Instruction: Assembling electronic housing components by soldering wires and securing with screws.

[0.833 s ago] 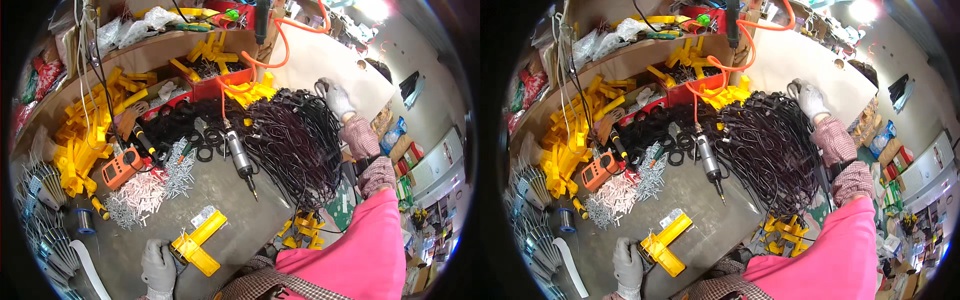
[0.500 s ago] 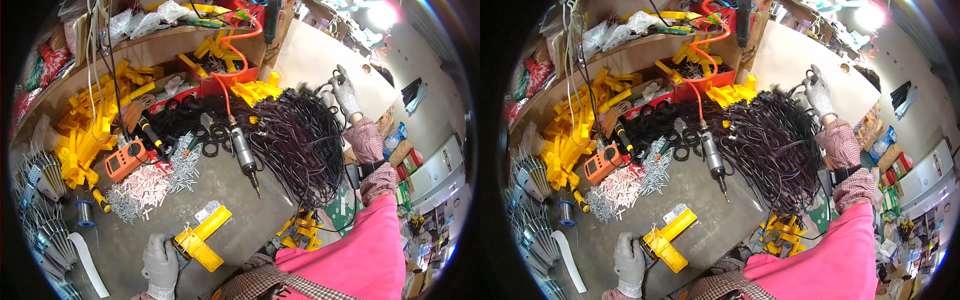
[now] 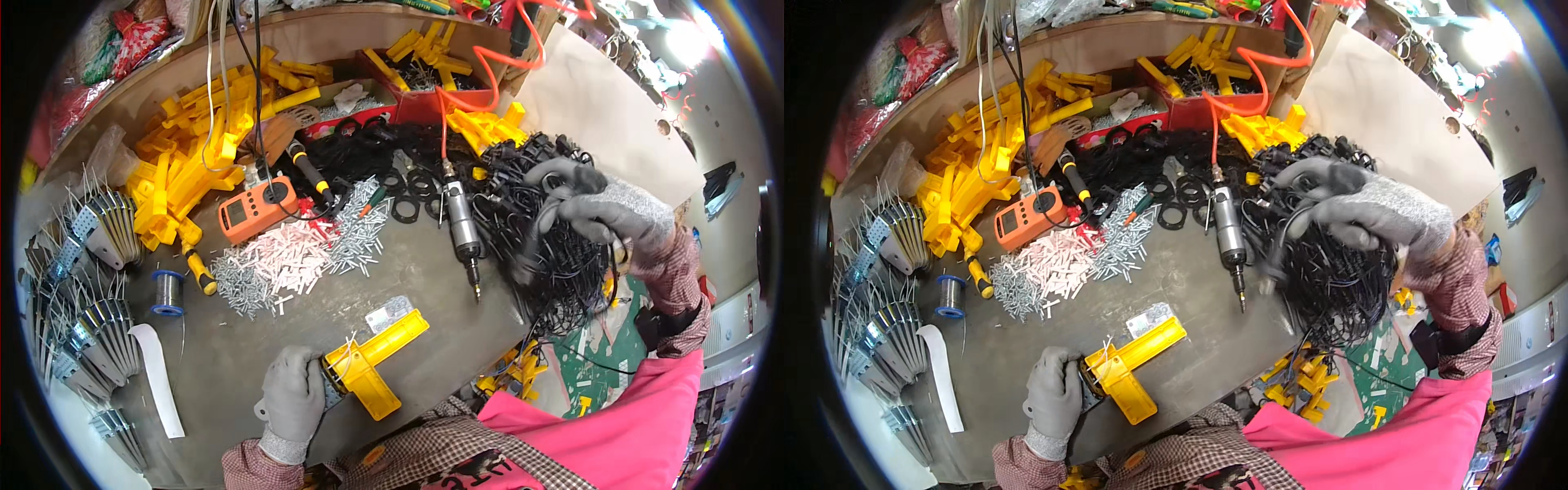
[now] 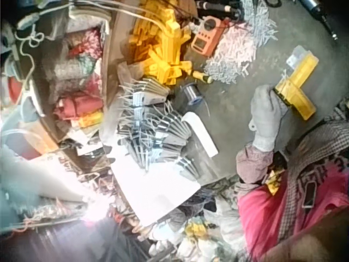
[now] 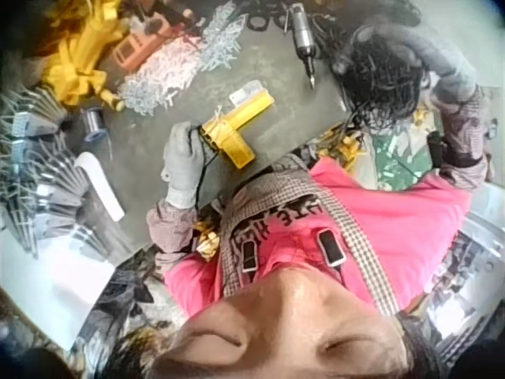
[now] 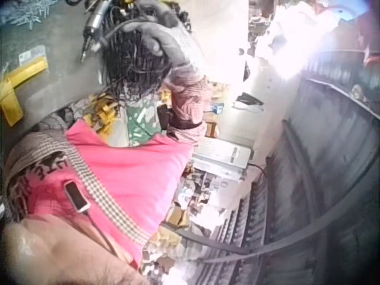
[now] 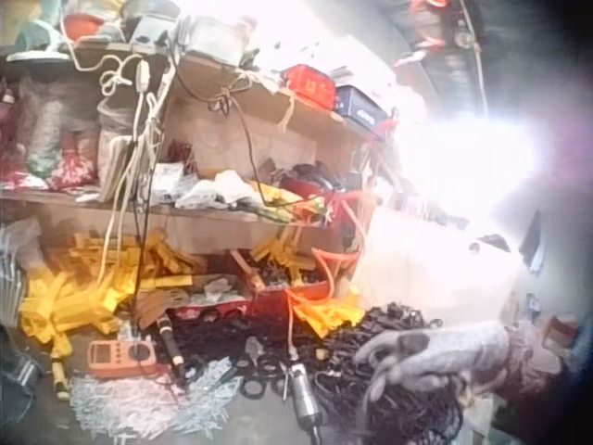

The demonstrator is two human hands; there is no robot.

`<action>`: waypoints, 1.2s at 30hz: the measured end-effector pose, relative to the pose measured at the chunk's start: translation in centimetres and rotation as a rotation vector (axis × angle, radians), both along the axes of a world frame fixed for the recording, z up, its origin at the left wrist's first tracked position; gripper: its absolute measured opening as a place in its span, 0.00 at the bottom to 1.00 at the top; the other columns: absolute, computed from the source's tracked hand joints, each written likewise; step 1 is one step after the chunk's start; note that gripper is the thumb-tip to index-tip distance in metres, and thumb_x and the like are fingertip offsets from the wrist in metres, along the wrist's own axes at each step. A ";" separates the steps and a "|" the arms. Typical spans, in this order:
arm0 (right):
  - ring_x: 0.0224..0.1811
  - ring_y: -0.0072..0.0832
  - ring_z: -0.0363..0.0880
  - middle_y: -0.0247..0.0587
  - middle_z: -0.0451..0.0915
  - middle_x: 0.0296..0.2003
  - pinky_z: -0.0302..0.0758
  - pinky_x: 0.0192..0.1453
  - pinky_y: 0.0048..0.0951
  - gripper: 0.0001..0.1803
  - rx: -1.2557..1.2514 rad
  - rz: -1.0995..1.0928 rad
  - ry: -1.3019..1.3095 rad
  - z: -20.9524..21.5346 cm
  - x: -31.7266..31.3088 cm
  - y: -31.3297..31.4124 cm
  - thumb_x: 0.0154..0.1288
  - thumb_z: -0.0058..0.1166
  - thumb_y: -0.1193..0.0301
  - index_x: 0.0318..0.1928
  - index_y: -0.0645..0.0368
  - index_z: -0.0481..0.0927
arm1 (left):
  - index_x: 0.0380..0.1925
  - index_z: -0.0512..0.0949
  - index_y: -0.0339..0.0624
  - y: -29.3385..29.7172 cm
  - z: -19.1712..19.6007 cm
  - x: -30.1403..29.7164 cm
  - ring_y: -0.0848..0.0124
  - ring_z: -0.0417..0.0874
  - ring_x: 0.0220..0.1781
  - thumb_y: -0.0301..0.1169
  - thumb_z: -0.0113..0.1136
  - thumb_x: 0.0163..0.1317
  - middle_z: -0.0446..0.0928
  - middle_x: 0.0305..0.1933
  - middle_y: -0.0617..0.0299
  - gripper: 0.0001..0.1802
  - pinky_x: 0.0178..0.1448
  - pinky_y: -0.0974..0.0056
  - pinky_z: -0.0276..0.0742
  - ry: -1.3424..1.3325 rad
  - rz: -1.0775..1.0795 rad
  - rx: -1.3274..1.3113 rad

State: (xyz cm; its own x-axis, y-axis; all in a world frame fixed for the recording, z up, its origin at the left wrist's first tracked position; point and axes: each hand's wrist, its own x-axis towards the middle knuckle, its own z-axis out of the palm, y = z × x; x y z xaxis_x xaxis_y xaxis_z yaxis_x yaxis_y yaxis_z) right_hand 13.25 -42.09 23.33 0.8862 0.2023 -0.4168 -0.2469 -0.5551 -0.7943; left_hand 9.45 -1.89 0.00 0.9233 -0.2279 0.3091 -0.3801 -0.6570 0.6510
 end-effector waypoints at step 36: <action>0.32 0.35 0.85 0.43 0.84 0.30 0.79 0.37 0.34 0.16 0.181 0.250 -0.235 -23.3 1.5 17.9 0.68 0.55 0.69 0.56 0.52 0.80 | 0.46 0.83 0.40 -0.2 3.8 5.1 0.69 0.81 0.36 0.18 0.62 0.57 0.81 0.34 0.62 0.16 0.43 0.63 0.75 0.113 -0.217 -0.005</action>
State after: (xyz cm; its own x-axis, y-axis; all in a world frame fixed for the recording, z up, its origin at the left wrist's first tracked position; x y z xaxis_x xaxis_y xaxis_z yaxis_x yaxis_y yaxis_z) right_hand 14.73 -24.21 -0.01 0.8673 0.4759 -0.1457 0.0790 -0.4207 -0.9038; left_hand 14.51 -2.08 3.80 0.8818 -0.4232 0.2081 -0.4363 -0.5646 0.7006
